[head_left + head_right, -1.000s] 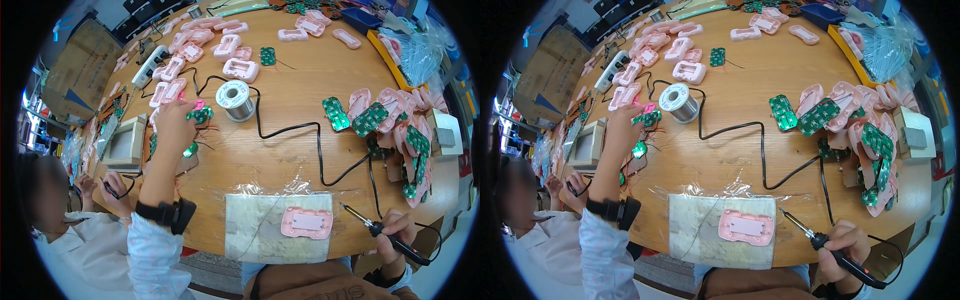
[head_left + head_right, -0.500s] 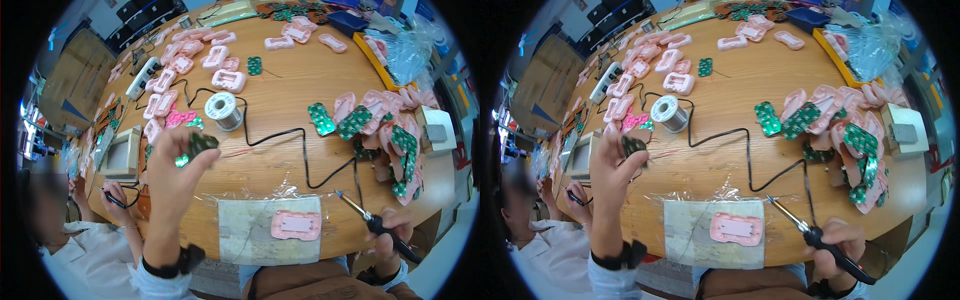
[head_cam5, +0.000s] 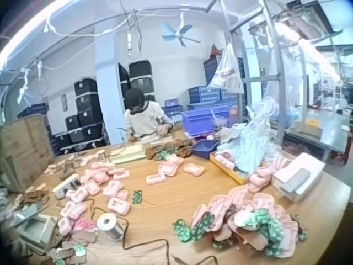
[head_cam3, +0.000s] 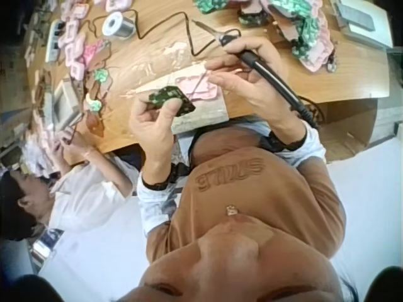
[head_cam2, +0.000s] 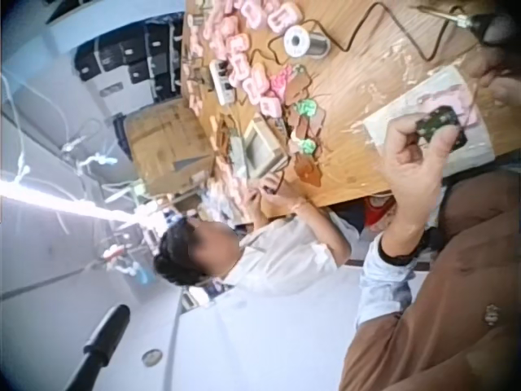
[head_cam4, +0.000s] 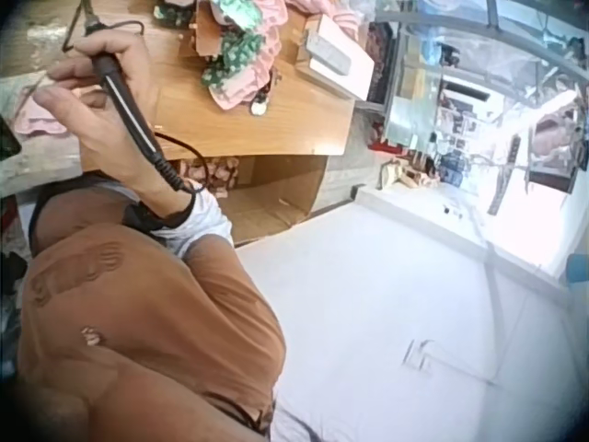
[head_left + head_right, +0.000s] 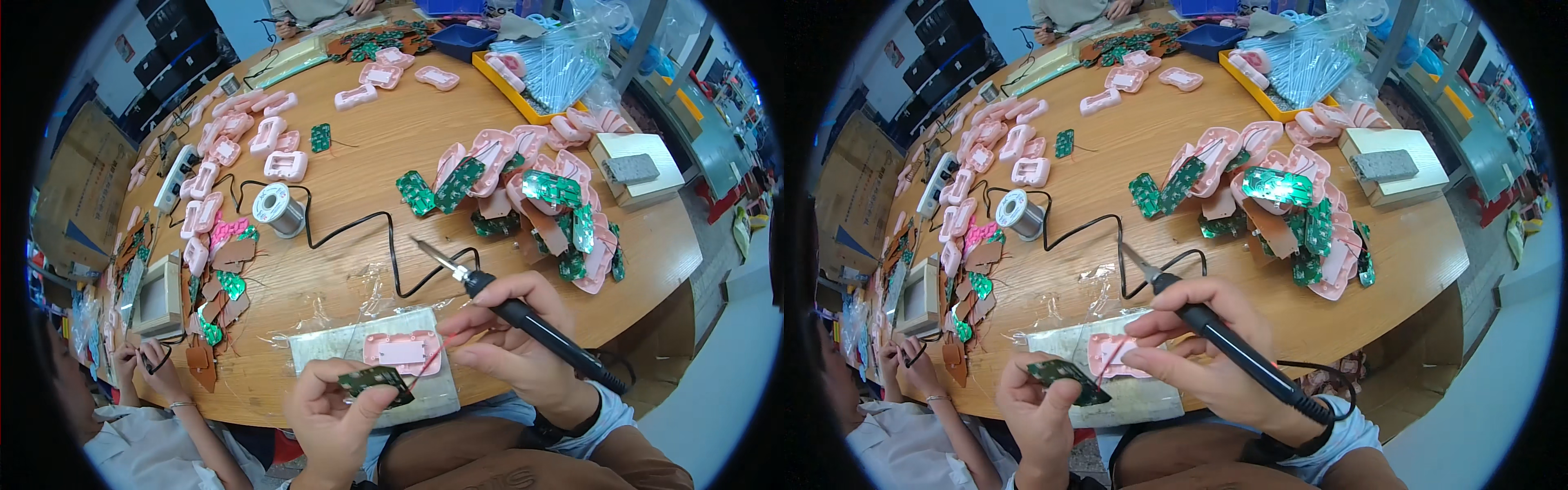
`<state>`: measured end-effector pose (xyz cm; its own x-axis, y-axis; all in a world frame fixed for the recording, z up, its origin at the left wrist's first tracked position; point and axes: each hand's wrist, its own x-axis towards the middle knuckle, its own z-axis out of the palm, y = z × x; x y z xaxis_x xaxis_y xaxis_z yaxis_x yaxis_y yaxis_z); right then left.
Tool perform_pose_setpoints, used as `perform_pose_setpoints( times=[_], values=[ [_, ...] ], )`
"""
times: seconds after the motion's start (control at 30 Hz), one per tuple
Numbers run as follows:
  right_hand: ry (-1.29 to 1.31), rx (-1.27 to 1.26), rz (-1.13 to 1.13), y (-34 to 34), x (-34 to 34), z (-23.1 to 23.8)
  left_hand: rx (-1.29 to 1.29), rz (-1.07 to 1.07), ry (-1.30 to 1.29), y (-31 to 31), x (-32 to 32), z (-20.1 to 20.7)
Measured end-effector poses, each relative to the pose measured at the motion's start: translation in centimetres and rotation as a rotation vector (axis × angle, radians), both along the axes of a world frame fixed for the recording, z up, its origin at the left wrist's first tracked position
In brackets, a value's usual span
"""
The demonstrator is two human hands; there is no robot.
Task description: The person uses a soldering iron to attach wires to small pink plastic housings containing circuit boards. They repeatedly pick up a housing, apply solder to the wire connection points, and place the finished unit aside on the table.
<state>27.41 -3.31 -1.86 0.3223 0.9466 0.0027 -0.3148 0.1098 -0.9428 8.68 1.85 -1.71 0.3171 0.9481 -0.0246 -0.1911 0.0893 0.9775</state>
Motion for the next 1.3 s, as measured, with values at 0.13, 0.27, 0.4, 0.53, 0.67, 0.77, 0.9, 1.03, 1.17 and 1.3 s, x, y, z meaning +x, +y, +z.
perform_pose_setpoints(
  times=[0.13,0.27,0.4,0.53,0.67,0.77,0.9,1.03,1.17,1.3],
  values=[
    [-0.041,0.041,-0.009,-0.1,-0.3,0.1,0.027,-0.184,0.087,-0.4,0.1,0.4],
    [-0.237,0.119,0.058,-0.6,-0.1,-0.3,0.214,-0.448,0.144,1.3,0.1,1.4],
    [-0.3,0.312,-0.041,-0.3,-1.0,-1.1,0.106,-0.447,0.334,1.9,1.1,1.7],
    [-0.413,0.339,-0.194,-0.4,-1.0,-1.8,0.0,-0.353,0.279,1.2,2.2,0.9],
    [-0.552,0.306,-0.282,-0.3,-1.1,-2.5,-0.139,-0.215,0.078,0.2,3.0,-0.3],
    [-0.589,0.28,-0.181,-0.1,-0.9,-2.4,-0.24,-0.192,-0.035,-0.1,3.0,-0.5],
    [-0.76,0.331,-0.106,-0.6,0.5,-2.3,-0.125,-0.255,0.386,0.3,1.8,-0.2],
    [-0.623,0.243,-0.124,-2.6,1.7,-3.0,0.213,-0.271,0.73,0.9,0.9,-1.7],
    [-0.759,0.284,-0.203,-4.3,2.8,-3.8,0.465,-0.206,0.77,1.2,1.5,-4.5],
    [-0.728,0.214,-0.03,-5.4,3.4,-3.7,0.409,-0.203,0.779,1.3,1.7,-5.3]
  ],
)
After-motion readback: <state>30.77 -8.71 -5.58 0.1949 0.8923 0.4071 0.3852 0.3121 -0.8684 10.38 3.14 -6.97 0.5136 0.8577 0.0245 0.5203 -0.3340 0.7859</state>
